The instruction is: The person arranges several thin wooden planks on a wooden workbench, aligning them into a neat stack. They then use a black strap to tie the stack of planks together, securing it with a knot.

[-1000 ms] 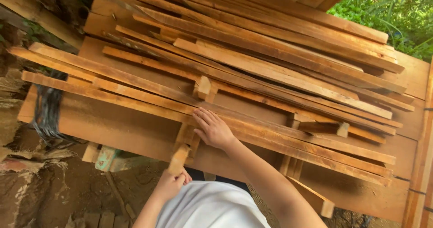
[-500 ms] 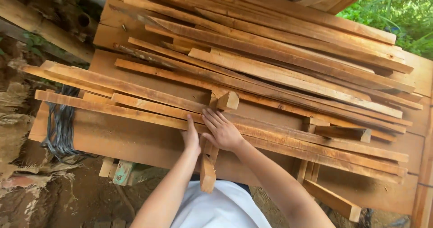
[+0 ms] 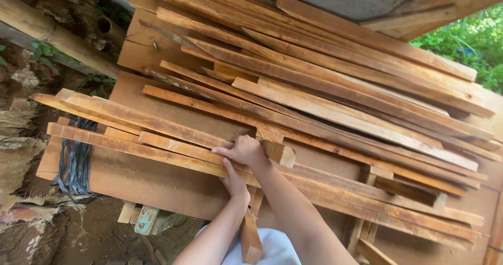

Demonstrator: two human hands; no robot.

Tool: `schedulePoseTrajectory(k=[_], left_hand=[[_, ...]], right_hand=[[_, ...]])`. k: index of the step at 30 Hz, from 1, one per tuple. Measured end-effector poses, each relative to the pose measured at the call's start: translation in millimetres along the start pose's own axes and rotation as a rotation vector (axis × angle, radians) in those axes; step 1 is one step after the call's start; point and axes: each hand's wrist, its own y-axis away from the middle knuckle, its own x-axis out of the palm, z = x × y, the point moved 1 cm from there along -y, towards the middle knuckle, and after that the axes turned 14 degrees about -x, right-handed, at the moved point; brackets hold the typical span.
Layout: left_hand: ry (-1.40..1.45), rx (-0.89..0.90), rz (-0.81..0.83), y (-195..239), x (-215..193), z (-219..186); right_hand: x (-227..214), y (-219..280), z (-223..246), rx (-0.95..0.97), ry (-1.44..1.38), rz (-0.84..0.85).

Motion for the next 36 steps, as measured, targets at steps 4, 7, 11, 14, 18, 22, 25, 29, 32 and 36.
schedulePoseTrajectory(k=[4,7,11,14,18,22,25,29,32,36], left_hand=[[0.175,-0.199,0.059,-35,-11,13],[0.215,-0.207,-0.004,-40,-16,15],[0.211,-0.175,-0.042,-43,-5,12],[0.192,-0.162,-0.070,-32,-6,7],[0.145,-0.142,-0.020,-32,-6,3],[0.130,-0.147,0.056,-1,-5,-20],[0.143,-0.215,0.176,0,-15,-23],[0.152,-0.230,0.236,29,-15,-52],[0.155,-0.197,0.159,34,-6,-72],[0.200,-0.210,0.095,49,4,-91]], right_hand=[[4,-22,-15,0.034,-0.123,0.165],[5,-21,-13,0.002,-0.155,0.237],[-11,-21,-6,0.007,-0.175,0.230],[-6,-17,-3,0.013,-0.170,0.223],[-11,-11,3,0.038,-0.062,0.159],[-17,8,10,-0.001,0.014,0.069],[-5,4,-2,-0.042,-0.023,0.045],[-5,-15,-3,-0.044,-0.137,0.159],[-7,-34,-1,-0.075,-0.220,0.165],[1,-53,3,-0.084,-0.290,0.249]])
